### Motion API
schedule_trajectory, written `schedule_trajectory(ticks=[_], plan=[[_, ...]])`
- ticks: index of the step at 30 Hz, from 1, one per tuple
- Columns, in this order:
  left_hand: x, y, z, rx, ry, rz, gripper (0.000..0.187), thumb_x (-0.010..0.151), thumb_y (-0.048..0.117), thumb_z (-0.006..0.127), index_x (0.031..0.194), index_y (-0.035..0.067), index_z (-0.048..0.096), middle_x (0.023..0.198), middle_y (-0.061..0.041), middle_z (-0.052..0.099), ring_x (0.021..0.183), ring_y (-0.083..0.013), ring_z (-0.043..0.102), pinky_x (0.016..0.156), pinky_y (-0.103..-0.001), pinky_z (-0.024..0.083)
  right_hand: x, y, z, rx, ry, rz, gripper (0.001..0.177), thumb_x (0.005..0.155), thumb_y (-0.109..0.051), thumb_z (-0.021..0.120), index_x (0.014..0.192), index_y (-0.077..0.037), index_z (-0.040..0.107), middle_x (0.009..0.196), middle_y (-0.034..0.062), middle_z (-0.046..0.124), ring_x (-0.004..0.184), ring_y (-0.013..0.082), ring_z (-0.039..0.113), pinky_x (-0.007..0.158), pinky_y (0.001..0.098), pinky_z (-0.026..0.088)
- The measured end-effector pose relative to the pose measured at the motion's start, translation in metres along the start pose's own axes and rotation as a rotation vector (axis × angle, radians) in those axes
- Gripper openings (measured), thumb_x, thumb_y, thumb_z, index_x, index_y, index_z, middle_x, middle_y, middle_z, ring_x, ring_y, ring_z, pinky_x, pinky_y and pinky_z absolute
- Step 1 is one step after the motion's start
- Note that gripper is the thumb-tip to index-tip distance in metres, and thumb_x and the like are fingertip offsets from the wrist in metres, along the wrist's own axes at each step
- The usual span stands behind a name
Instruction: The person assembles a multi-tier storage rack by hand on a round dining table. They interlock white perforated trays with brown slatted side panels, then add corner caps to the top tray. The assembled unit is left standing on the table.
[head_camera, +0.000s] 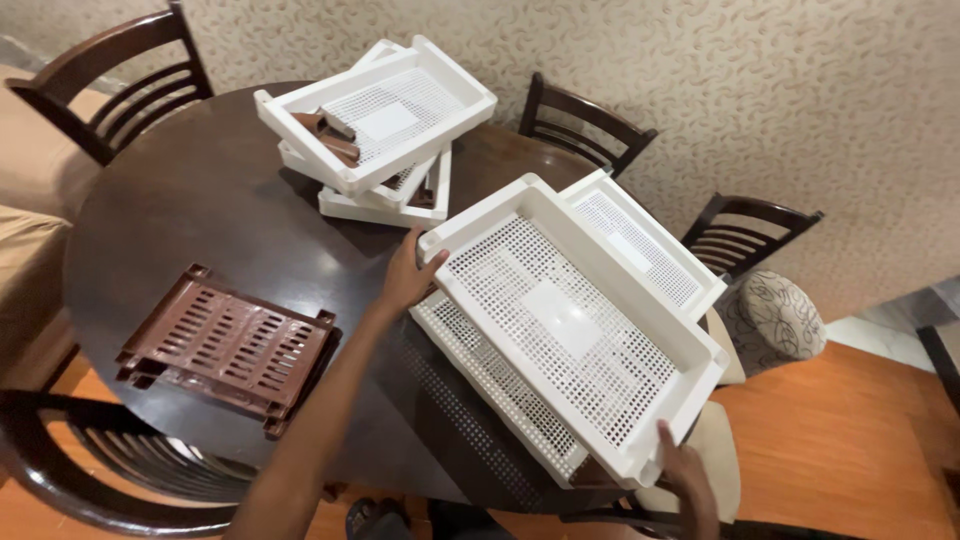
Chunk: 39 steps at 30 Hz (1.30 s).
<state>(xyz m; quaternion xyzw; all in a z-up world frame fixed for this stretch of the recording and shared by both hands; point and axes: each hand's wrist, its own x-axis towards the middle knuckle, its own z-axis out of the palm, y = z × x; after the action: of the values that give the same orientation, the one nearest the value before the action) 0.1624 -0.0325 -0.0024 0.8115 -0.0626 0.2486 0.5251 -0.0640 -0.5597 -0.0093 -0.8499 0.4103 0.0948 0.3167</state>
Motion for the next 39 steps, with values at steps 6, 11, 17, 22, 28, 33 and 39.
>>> schedule_trajectory(ticks=[6, 11, 17, 22, 28, 33, 39], plan=[[-0.016, 0.019, -0.013, 0.032, 0.017, -0.084, 0.040, 0.095, 0.020, 0.072, 0.132, 0.006, 0.065, 0.099, -0.021, 0.076, 0.088, -0.0357, 0.075, 0.074, -0.044, 0.058, 0.016, -0.008, 0.013, -0.041, 0.309, -0.175, 0.073, 0.102, -0.060, 0.049, 0.120, 0.009, 0.066, 0.111, 0.0355, 0.070, 0.108, 0.0518, 0.067, 0.095, 0.0552, 0.052], [-0.055, 0.062, -0.049, 0.006, -0.005, -0.279, 0.042, 0.093, 0.024, 0.072, 0.131, 0.007, 0.066, 0.085, -0.015, 0.078, 0.070, -0.0255, 0.078, 0.063, -0.039, 0.058, 0.048, -0.039, -0.006, -0.071, 0.343, -0.311, 0.069, 0.103, -0.060, 0.045, 0.118, 0.004, 0.066, 0.112, 0.0337, 0.069, 0.109, 0.0524, 0.065, 0.095, 0.0572, 0.050], [-0.088, 0.073, -0.063, 0.234, 0.037, -0.231, 0.053, 0.096, 0.024, 0.069, 0.146, 0.010, 0.059, 0.088, -0.017, 0.078, 0.071, -0.0278, 0.076, 0.063, -0.042, 0.059, 0.093, -0.086, -0.010, -0.188, 0.310, -0.526, 0.069, 0.106, -0.059, 0.042, 0.113, 0.005, 0.068, 0.108, 0.0334, 0.070, 0.105, 0.0541, 0.064, 0.092, 0.0591, 0.050], [-0.096, 0.071, -0.062, 0.321, 0.139, -0.021, 0.032, 0.100, 0.026, 0.069, 0.129, 0.013, 0.070, 0.127, -0.021, 0.070, 0.101, -0.0326, 0.075, 0.083, -0.042, 0.062, 0.108, -0.120, -0.015, -0.180, 0.288, -0.594, 0.065, 0.104, -0.056, 0.044, 0.114, 0.003, 0.069, 0.105, 0.0347, 0.069, 0.102, 0.0552, 0.065, 0.088, 0.0598, 0.051], [-0.133, 0.041, -0.074, 0.238, 0.192, -0.036, 0.039, 0.098, 0.023, 0.069, 0.130, 0.000, 0.067, 0.140, -0.030, 0.058, 0.122, -0.0420, 0.062, 0.094, -0.046, 0.054, 0.063, -0.149, -0.019, -0.206, 0.524, -0.652, 0.065, 0.111, -0.053, 0.054, 0.132, 0.008, 0.054, 0.126, 0.0332, 0.061, 0.119, 0.0522, 0.056, 0.099, 0.0606, 0.041], [-0.203, -0.055, -0.119, 0.210, 0.636, -0.719, 0.046, 0.104, 0.024, 0.062, 0.135, -0.008, 0.050, 0.120, -0.023, 0.072, 0.112, -0.0358, 0.070, 0.097, -0.048, 0.056, -0.047, -0.208, 0.088, 0.054, 0.890, -1.157, 0.041, 0.111, -0.030, 0.066, 0.128, 0.004, 0.049, 0.126, 0.0192, 0.052, 0.125, 0.0346, 0.047, 0.114, 0.0499, 0.034], [-0.282, -0.143, -0.139, 0.707, 0.415, -0.989, 0.092, 0.078, 0.037, 0.085, 0.141, -0.011, 0.038, 0.142, -0.033, 0.044, 0.132, -0.0486, 0.043, 0.108, -0.057, 0.040, -0.224, -0.245, 0.228, 0.255, -0.336, -1.263, 0.024, 0.091, -0.006, 0.065, 0.112, 0.001, 0.056, 0.107, 0.0195, 0.062, 0.104, 0.0303, 0.062, 0.093, 0.0418, 0.051]])
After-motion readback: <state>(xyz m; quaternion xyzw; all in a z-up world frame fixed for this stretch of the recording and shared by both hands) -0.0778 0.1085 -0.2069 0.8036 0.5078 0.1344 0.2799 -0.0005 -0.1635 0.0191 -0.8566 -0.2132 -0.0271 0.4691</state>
